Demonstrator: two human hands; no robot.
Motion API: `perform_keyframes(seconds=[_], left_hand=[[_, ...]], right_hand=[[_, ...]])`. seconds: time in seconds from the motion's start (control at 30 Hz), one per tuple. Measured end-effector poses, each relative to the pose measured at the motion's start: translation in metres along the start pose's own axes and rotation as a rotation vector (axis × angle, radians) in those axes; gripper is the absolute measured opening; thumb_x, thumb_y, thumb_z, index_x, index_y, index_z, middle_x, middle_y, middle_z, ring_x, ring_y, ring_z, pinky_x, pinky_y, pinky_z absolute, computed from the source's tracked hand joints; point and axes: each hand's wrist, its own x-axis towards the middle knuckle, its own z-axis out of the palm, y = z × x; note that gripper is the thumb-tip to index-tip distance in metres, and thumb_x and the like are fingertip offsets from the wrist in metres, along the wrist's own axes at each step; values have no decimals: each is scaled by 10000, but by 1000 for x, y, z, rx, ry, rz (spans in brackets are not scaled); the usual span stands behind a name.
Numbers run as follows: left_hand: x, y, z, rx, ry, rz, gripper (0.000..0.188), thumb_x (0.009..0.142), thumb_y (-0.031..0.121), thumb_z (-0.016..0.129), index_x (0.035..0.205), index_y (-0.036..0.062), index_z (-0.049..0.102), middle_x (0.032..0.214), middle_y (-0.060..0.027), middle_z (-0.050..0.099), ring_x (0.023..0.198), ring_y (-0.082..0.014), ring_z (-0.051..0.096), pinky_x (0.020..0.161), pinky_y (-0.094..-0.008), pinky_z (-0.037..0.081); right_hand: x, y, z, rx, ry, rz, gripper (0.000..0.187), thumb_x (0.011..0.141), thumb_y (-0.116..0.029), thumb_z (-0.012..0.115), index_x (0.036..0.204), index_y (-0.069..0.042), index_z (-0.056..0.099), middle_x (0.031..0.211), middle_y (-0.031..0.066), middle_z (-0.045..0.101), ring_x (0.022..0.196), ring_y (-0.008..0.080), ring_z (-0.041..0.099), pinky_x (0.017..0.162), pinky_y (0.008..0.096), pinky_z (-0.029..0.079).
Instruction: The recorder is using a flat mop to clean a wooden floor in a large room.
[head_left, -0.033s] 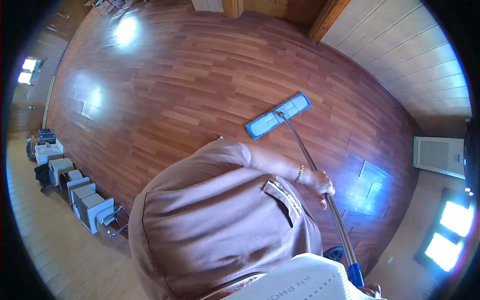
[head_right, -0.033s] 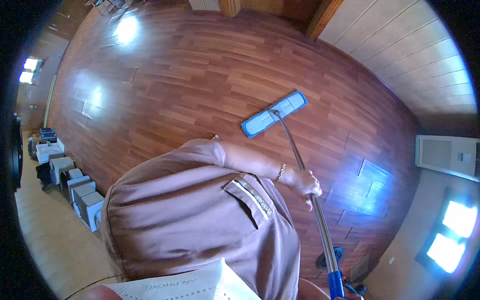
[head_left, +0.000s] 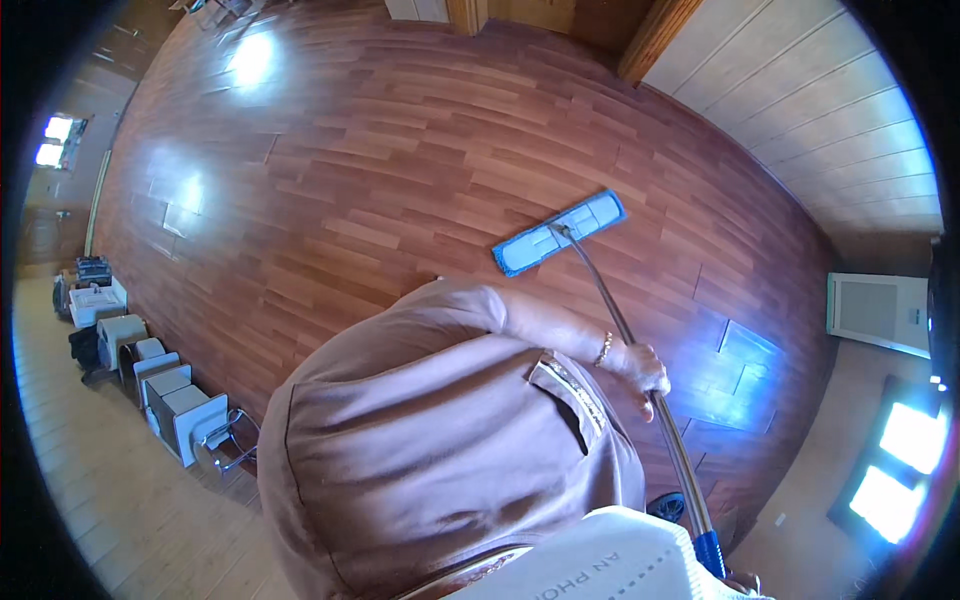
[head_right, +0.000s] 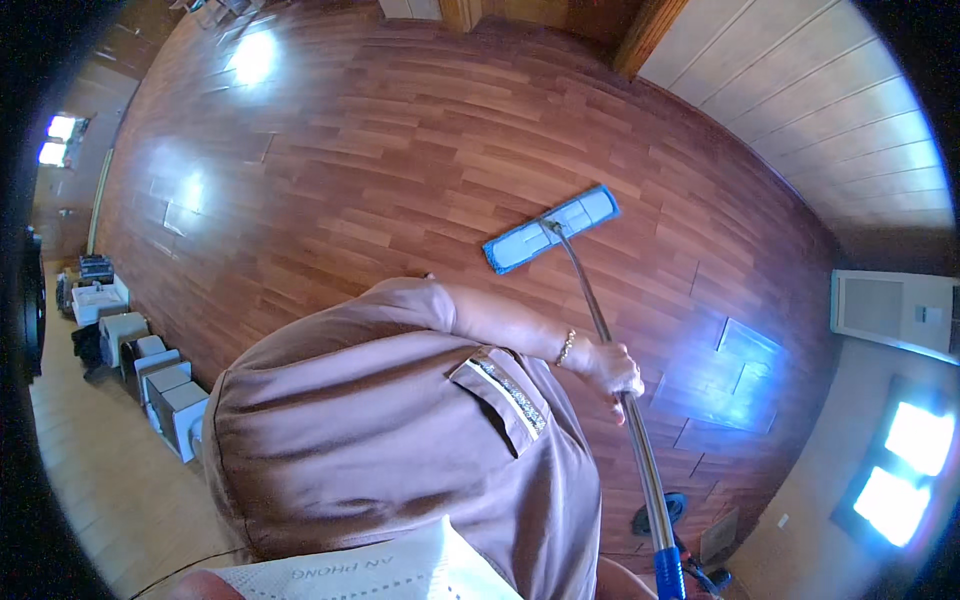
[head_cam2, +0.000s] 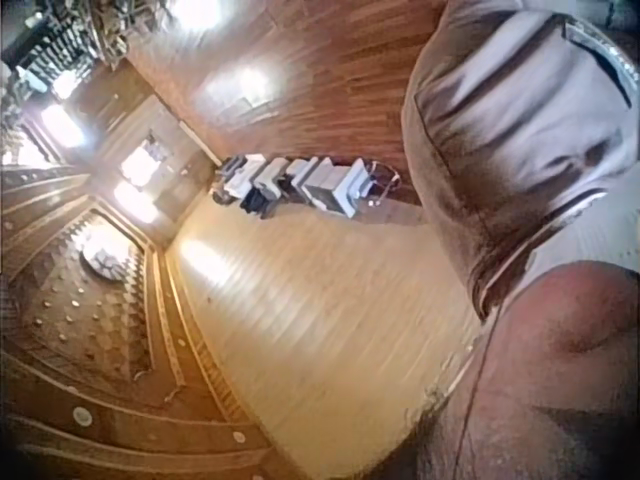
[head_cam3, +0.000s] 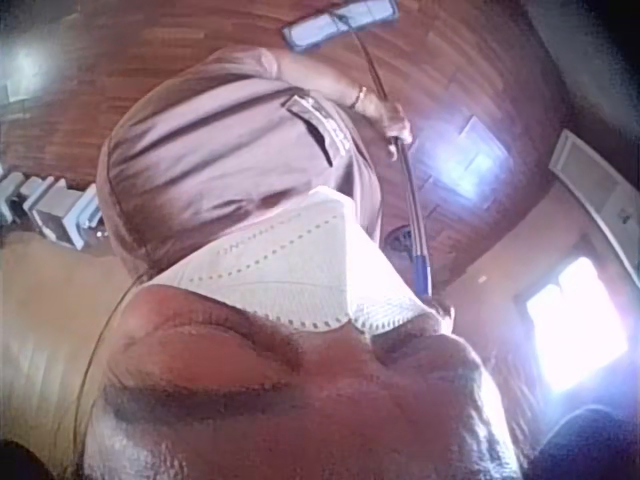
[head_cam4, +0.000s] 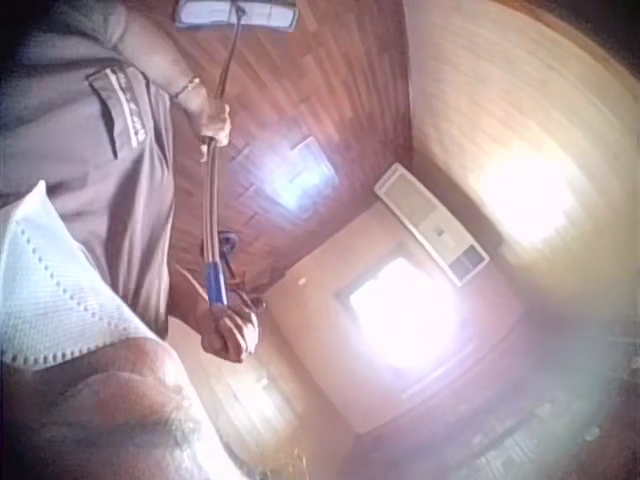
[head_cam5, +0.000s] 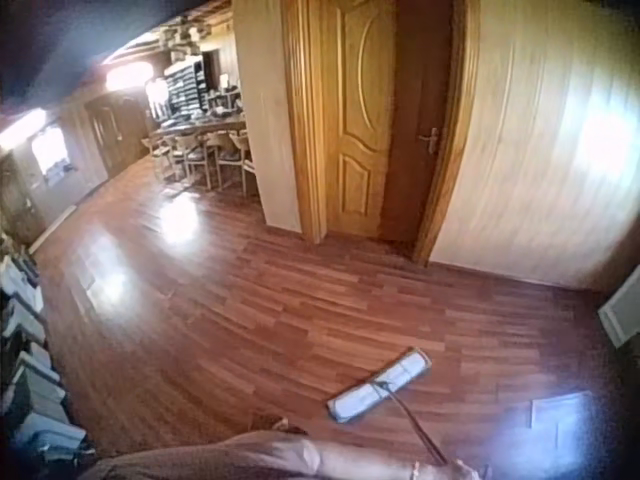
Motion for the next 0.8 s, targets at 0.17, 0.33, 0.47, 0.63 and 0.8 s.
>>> perform_keyframes(seconds=[0.17,0.33,0.47,0.63,0.8], left_hand=[[3,12,17,29,-144,41,551,724,659,634,794,112,612,735,-118,642,761,-332,647,653,-475,499],[-8,8,15,-9,-70,-53,588,691,681,645,800,104,648,747,-129,656,768,-352,650,682,-498,502],[-36,-3,-2,17,110,-136,449,704,546,690,773,105,645,724,-115,651,750,-348,648,655,-497,499],[-92,-19,-26,147,429,-249,153,696,254,657,690,120,584,648,-97,600,674,-340,623,581,-478,482],[-157,-54,-35,181,537,-470,128,671,226,638,663,119,569,644,-94,596,658,-338,619,564,-473,469]], right_hand=[[-47,21,-30,61,-84,-56,195,857,-164,566,909,22,591,761,141,644,616,236,604,631,396,499],[-43,57,-53,145,-194,-138,211,859,-165,579,949,26,582,785,145,645,627,235,607,642,406,502],[-12,92,-58,236,-308,-225,229,861,-166,590,981,28,575,804,149,645,636,234,609,651,413,504],[31,135,-57,344,-451,-353,257,862,-167,603,1021,32,566,828,153,646,647,232,611,662,423,506],[135,59,85,274,-77,-421,301,880,-224,601,1059,14,560,829,165,647,651,254,607,646,410,498]])
